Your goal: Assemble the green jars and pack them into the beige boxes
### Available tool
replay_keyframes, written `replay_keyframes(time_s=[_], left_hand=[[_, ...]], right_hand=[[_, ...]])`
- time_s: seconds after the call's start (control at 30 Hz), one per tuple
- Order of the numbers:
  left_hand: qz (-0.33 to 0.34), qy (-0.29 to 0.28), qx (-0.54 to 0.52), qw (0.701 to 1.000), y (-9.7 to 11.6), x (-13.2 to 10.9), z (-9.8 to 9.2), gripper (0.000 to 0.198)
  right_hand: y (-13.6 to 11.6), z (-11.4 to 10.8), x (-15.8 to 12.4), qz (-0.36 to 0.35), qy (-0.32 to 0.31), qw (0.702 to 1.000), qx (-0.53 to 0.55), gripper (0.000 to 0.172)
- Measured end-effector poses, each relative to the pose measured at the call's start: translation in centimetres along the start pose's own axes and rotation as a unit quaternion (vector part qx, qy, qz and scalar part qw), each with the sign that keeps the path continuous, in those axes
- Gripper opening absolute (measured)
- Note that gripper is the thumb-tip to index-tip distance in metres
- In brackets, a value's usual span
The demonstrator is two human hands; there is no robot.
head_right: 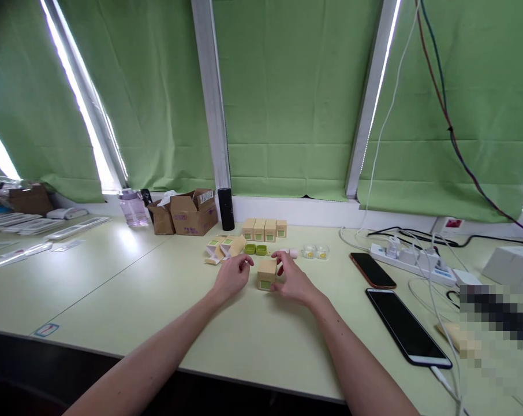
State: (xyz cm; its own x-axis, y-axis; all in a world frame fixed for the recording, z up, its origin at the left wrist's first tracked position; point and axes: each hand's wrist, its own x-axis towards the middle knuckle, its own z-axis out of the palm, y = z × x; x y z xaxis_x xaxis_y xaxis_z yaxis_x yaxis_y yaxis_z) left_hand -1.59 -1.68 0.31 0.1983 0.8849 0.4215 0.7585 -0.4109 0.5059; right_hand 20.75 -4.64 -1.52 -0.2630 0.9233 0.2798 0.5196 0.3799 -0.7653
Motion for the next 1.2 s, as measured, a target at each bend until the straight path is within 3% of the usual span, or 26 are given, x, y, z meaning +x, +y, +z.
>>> replay_keyframes(time_s=[0.2,0.4,0.67,0.83,1.0,1.2], left_hand=[[-0.007,0.011,0.026,1.000,0.0,0.1,-0.1,0.025],[0.007,0.011,0.058,0.998,0.3,0.1,-0.2,0.026],[0.038,0.019,0.070,0.997,0.4,-0.2,0.1,0.027],[0.053,0.010,0.059,0.997,0.4,-0.4,0.2,0.026],[0.056,-0.002,0.045,0.997,0.0,-0.5,0.7,0.026],[0.058,-0.022,0.051,0.997,-0.2,-0.5,1.2,0.027]], right_hand=[[-0.7,0.7,0.2,-0.013,0.058,0.998,-0.011,0.055],[0.0,0.3,1.3,-0.004,0.076,0.997,0.004,0.054],[1.2,-4.5,7.1,0.001,0.182,0.982,-0.056,0.037],[2.8,-6.8,11.4,0.075,0.213,0.966,-0.127,0.028],[5.1,-6.2,13.9,0.115,0.203,0.961,-0.149,0.029],[7.2,-4.5,14.9,0.128,0.167,0.959,-0.187,0.033]])
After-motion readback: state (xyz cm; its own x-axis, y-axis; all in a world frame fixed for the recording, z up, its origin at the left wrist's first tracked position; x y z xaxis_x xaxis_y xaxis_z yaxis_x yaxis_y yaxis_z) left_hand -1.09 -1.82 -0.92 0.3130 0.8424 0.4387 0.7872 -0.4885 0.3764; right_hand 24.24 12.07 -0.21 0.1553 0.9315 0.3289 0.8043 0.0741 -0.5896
